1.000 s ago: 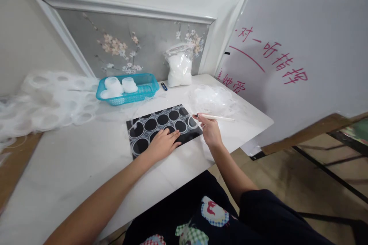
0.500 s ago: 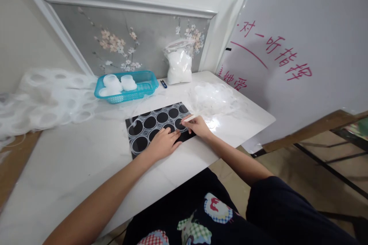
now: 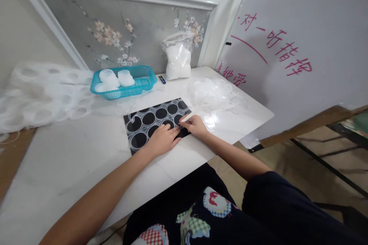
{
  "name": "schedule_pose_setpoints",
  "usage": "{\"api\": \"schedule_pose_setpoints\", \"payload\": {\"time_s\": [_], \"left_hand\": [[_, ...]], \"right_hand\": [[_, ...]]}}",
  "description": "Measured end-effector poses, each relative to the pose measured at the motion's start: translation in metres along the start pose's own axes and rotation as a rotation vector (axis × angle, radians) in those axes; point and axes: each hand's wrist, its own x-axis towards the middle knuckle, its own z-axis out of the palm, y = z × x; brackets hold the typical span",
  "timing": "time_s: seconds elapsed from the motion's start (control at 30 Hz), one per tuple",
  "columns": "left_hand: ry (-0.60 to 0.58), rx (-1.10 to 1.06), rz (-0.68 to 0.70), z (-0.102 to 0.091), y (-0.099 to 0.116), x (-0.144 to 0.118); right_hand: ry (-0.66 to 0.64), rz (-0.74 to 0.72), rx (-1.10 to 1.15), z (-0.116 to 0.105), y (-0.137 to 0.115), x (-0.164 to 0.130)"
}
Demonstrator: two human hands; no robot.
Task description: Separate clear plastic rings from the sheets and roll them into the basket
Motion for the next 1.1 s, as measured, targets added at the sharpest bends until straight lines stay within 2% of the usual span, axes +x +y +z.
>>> {"api": "schedule_pose_setpoints", "payload": {"time_s": [0.1,0.3,0.4,0.47,0.53,0.6,0.63,0.67,0.73,0.83,0.93,1.1], "left_hand": [[-0.008,0.024,0.003,-0.002,0.001,-0.001],[-0.042,-0.019,-0.031,-0.005,0.001,0.003],[-0.060,-0.077,-0.081,-0.004,0.000,0.006],[-0.054,-0.095,-0.104,-0.003,-0.001,0.006],[-0.053,-0.098,-0.102,-0.004,-0.001,0.005],[-0.052,-0.095,-0.081,-0.009,0.000,0.001],[-0.051,-0.089,-0.064,-0.013,0.002,-0.001],[-0.045,-0.078,-0.051,-0.017,0.005,-0.003],[-0.040,-0.047,-0.065,-0.025,0.011,-0.009],[-0.091,0.026,-0.171,-0.032,0.021,-0.020],[-0.142,0.083,-0.214,-0.026,0.025,-0.035],[-0.085,0.116,-0.183,-0.009,0.024,-0.051]], "right_hand": [[0.012,-0.049,-0.083,-0.001,-0.001,-0.002],[-0.004,-0.151,-0.446,0.011,-0.002,-0.025],[-0.044,-0.161,-0.538,0.007,-0.002,-0.020],[0.079,-0.115,-0.496,-0.011,-0.006,0.003],[0.401,-0.012,-0.379,-0.033,-0.014,0.032],[0.504,-0.021,-0.340,-0.047,-0.021,0.053],[0.505,-0.031,-0.320,-0.047,-0.024,0.057],[0.448,-0.061,-0.283,-0.042,-0.025,0.056],[0.217,-0.148,-0.134,-0.020,-0.024,0.041],[-0.038,-0.169,-0.014,0.015,-0.017,0.007],[-0.132,-0.131,-0.035,0.031,-0.014,-0.011],[-0.154,-0.113,-0.055,0.028,-0.014,-0.009]]}}
